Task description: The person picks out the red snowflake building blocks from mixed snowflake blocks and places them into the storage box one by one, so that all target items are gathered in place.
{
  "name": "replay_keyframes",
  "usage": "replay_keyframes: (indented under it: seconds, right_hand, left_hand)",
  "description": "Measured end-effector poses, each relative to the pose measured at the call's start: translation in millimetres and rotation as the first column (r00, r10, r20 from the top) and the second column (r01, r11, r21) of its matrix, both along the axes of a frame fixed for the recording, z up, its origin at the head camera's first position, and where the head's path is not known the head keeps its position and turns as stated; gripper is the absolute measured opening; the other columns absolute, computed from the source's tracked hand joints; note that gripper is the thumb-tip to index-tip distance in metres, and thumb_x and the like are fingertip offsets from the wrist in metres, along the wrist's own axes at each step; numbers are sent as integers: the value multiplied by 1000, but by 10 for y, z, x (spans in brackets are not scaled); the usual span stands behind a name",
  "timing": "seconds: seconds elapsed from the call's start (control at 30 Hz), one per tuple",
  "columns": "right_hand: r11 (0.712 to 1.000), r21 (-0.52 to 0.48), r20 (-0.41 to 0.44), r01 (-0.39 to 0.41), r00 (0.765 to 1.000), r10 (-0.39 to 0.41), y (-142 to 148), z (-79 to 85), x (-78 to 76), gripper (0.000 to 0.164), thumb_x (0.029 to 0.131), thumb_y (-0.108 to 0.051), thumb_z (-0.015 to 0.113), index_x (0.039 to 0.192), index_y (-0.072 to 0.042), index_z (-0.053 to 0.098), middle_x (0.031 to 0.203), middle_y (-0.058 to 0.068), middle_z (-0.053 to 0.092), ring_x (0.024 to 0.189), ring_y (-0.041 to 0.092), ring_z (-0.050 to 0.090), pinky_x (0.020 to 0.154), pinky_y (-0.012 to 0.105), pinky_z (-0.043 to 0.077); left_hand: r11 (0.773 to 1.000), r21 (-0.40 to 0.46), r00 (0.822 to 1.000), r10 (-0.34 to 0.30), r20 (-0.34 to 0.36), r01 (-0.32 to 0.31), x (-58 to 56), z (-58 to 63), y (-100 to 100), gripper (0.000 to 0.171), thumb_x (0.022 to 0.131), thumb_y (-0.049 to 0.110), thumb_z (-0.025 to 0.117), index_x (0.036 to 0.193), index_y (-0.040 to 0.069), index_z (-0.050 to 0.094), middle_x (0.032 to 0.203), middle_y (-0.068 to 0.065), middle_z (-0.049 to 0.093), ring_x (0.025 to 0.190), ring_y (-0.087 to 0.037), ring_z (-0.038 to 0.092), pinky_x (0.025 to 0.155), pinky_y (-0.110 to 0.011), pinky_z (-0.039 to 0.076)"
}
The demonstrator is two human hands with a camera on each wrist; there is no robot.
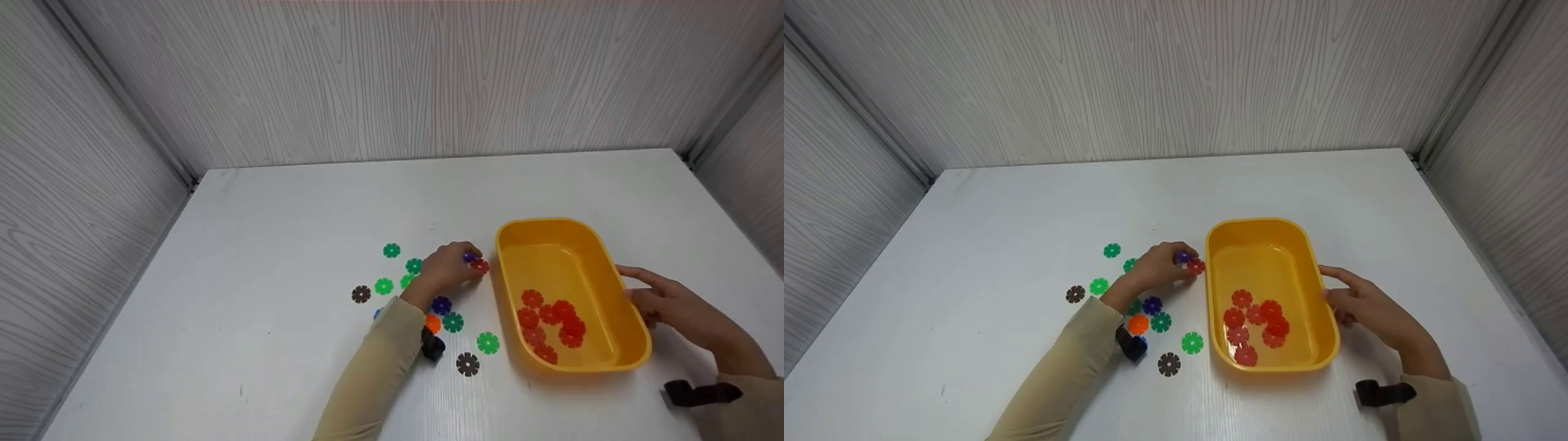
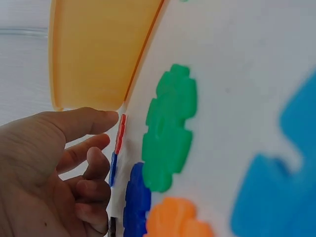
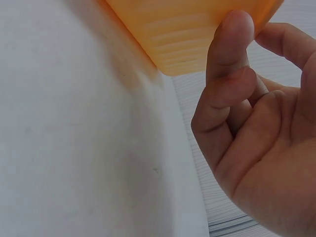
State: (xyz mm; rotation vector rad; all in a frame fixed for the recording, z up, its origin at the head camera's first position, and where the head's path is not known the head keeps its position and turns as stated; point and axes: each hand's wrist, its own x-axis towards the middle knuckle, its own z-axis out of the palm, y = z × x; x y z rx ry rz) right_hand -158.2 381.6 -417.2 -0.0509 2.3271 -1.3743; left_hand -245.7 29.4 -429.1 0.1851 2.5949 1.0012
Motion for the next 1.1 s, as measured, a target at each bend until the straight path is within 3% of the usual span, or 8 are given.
replay_keyframes:
  seconds: [0.37, 0.77, 1.1]
  right_hand:
    - [1000, 20, -3, -1, 1000, 1, -23, 5, -6, 61, 102, -32, 45, 152, -7, 21, 75, 0, 52, 68, 20, 53, 63, 27, 48]
    - [999, 40, 3, 0, 1000, 0, -19, 18, 13, 61, 102, -33, 44, 152, -7, 20, 75, 0, 54, 69, 21, 54, 64, 28, 49]
    - [1000, 14, -27, -15, 1000, 15, -19, 5, -24, 60, 102, -31, 44, 151, -6, 22, 77, 0, 54, 67, 20, 53, 61, 27, 47]
  left_hand:
    - [999, -39, 1000, 22, 15, -21, -10, -9, -8, 41, 83, 30, 75, 122, 31, 63, 118, 7, 64, 101, -16, 57, 99, -36, 50]
    - [1000, -3, 999, 0, 50, 0, -21, -2, -8, 30, 82, 24, 77, 110, 27, 68, 111, 5, 64, 94, -16, 57, 92, -32, 53]
    - [994, -9, 993, -106, -44, 105, -44, 13, -34, 29, 81, 19, 77, 103, 32, 63, 102, 6, 62, 95, -16, 54, 88, -30, 53]
